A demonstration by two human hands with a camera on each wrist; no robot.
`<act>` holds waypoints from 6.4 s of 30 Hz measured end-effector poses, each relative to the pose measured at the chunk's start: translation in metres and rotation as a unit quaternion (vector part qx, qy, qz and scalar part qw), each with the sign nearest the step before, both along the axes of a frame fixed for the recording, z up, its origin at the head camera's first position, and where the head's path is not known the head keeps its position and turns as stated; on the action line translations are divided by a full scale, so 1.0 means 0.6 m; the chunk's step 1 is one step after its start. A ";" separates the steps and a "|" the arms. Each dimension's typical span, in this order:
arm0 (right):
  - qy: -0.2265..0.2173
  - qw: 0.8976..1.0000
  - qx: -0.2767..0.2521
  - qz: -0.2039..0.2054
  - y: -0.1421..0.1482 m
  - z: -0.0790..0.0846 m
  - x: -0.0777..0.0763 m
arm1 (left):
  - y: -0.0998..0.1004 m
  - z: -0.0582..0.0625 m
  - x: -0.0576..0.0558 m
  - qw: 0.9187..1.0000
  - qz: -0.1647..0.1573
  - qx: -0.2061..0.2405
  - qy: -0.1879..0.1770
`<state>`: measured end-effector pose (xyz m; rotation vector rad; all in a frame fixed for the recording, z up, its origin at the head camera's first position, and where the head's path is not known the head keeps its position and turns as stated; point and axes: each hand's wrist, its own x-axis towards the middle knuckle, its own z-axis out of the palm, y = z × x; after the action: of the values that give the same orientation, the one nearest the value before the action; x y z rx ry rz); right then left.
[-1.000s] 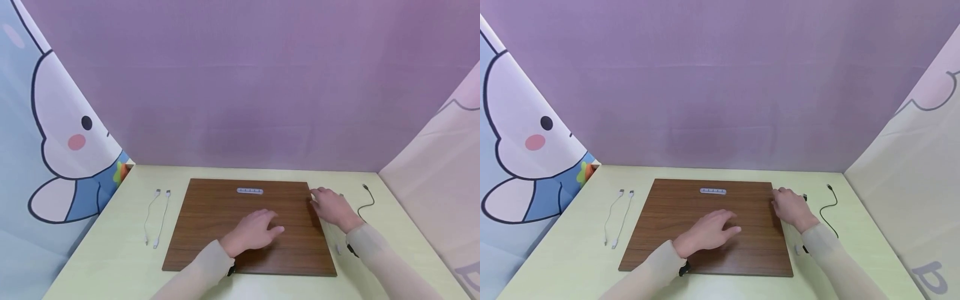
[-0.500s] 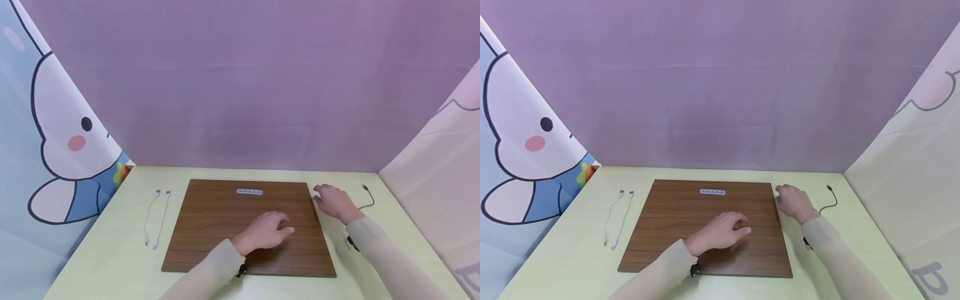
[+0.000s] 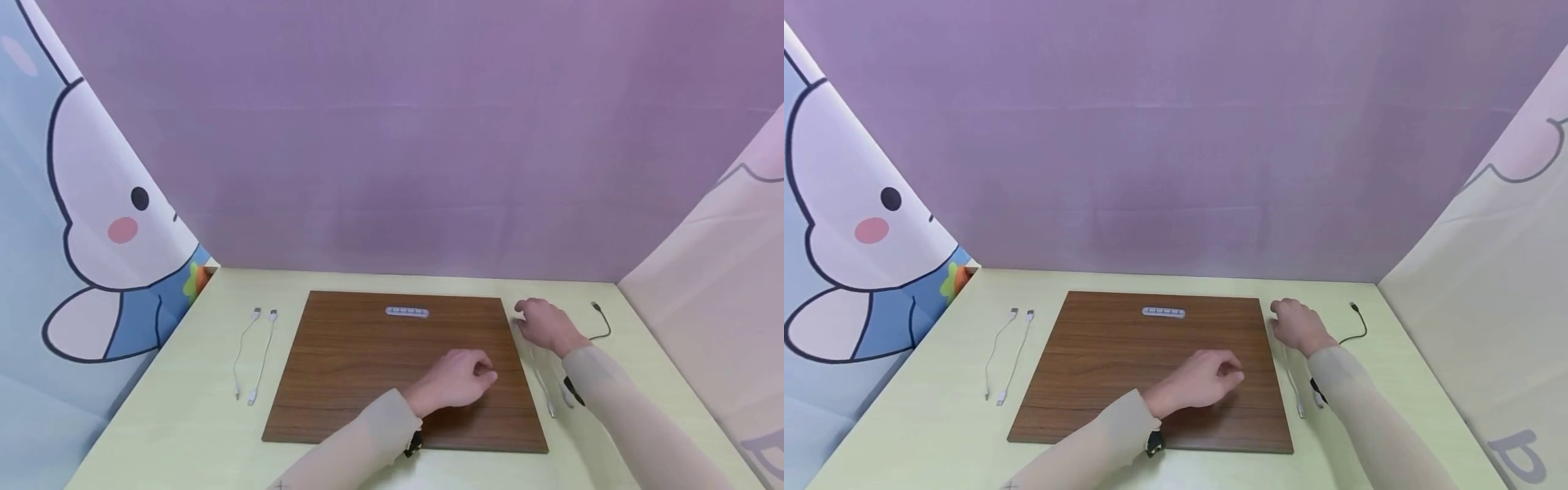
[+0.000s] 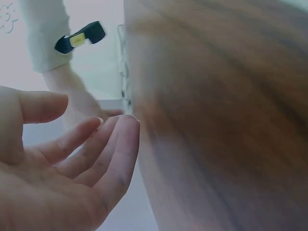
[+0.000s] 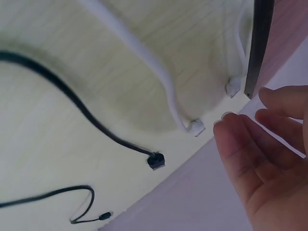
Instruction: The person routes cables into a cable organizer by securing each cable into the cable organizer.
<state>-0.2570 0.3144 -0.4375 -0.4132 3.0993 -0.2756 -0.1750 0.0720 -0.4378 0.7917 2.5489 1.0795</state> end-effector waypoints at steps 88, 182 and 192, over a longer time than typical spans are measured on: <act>-0.216 0.849 -0.465 -0.127 0.030 -0.028 -0.016 | 0.119 -0.012 -0.001 0.914 0.176 0.213 -0.295; -0.124 0.890 -0.438 -0.022 -0.266 0.013 -0.084 | -0.130 -0.006 -0.045 0.973 0.195 0.042 -0.114; -0.116 0.904 -0.411 -0.022 -0.279 0.008 -0.101 | -0.137 0.000 -0.054 0.971 0.204 0.034 -0.116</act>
<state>-0.3179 0.1467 -0.4330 -0.2650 2.6004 -1.5155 -0.2074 -0.0100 -0.4375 0.1350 2.5380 1.2945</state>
